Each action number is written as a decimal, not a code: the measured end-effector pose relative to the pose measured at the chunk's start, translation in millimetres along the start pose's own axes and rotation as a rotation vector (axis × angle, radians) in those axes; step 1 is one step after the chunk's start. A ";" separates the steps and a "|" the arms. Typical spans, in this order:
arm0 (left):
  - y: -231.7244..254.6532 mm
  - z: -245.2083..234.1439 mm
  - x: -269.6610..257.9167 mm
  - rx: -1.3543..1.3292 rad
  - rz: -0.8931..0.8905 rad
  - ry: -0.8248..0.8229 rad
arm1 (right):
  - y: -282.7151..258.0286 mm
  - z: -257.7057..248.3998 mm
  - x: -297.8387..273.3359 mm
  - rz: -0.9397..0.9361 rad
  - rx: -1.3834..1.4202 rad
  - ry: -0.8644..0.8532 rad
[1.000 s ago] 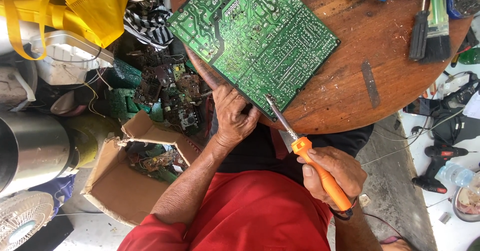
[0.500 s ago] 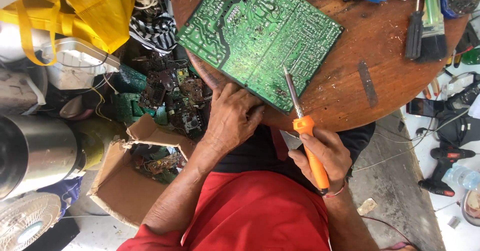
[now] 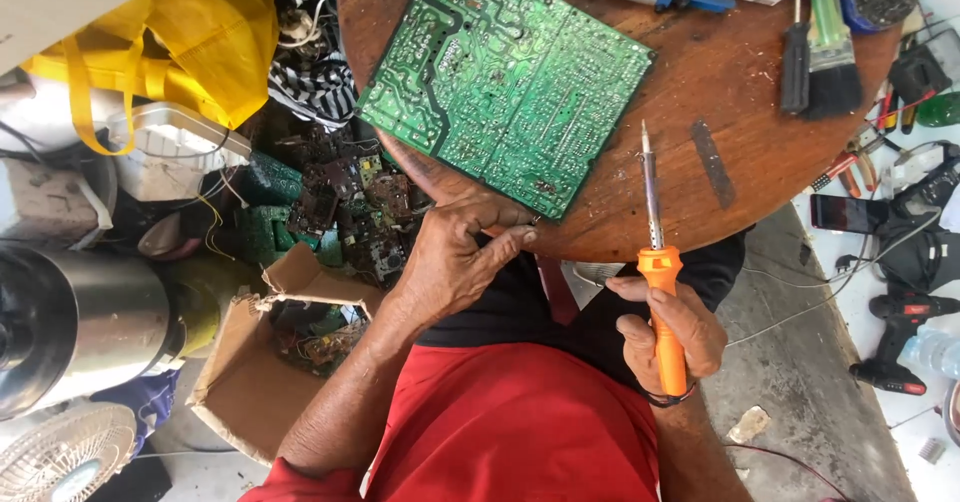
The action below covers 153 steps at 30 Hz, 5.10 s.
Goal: The person uses a soldering iron to work on a green circuit board, applying heat to various points on the board. They flip the board over to access the other side and continue soldering.
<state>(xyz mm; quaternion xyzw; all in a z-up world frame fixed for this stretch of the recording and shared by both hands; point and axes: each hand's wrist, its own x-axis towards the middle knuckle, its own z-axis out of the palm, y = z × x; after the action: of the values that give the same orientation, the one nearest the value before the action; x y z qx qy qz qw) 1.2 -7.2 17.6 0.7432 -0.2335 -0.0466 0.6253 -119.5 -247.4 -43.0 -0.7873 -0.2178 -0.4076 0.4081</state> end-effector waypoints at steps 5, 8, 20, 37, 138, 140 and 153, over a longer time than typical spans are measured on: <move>1.6 8.9 0.7 0.010 0.059 0.044 | 1.0 -6.1 -4.2 0.011 0.006 0.018; -0.4 7.3 2.5 0.054 0.071 -0.009 | -11.2 -9.2 3.4 0.070 0.007 -0.027; -67.9 20.0 208.0 0.862 0.399 -0.029 | -26.3 -28.2 -15.9 0.312 -0.164 0.038; -45.1 -1.5 268.3 1.130 0.448 0.050 | -7.1 -31.6 -8.4 0.494 -0.108 0.040; -17.8 58.4 102.3 0.157 0.339 0.515 | 43.2 9.4 140.1 0.278 -0.201 0.130; -22.1 61.0 101.3 0.138 0.327 0.516 | 47.5 8.4 142.8 0.278 -0.200 0.156; -49.7 36.1 62.8 0.073 0.139 0.567 | 65.6 -13.2 177.0 0.383 0.056 0.324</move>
<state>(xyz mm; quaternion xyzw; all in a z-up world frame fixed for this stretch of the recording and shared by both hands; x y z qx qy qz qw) 58.2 -60.0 -23.4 0.7309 -0.1012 0.2145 0.6400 20.0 -293.9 75.9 -0.7271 -0.0078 -0.4374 0.5291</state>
